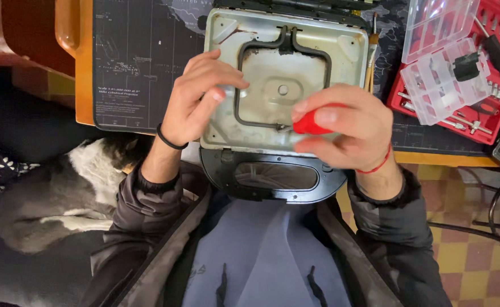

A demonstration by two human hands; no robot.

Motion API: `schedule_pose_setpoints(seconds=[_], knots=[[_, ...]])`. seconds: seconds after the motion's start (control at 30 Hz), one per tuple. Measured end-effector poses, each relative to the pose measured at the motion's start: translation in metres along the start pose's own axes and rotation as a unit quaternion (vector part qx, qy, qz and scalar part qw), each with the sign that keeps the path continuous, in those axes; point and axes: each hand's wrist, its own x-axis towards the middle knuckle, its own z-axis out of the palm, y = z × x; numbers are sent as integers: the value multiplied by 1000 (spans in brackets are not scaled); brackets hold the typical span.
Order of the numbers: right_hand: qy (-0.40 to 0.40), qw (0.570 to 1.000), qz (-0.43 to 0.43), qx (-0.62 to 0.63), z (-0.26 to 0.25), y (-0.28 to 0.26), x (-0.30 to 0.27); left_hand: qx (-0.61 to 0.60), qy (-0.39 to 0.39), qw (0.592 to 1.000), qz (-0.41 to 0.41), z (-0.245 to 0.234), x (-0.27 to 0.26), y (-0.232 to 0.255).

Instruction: The person uses a red screwdriver to loosen and remove screws from the metal casing of a disassembled appliance. They work methodically around the perimeter of the casing, removing fasteners one by one.

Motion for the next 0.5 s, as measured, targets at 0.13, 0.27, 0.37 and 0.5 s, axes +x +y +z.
schedule_pose_setpoints(seconds=[0.13, 0.27, 0.37, 0.5], knots=[[1, 993, 63, 103, 1, -20, 11, 17, 10, 1000, 3, -3, -3, 3], [46, 998, 9, 33, -1, -9, 9, 33, 11, 999, -2, -3, -3, 3], [72, 997, -25, -25, -4, 1, 3, 32, 13, 999, -5, -1, -4, 0], [61, 997, -38, -3, 4, -11, 29, 16, 29, 999, -11, 1, -6, -2]])
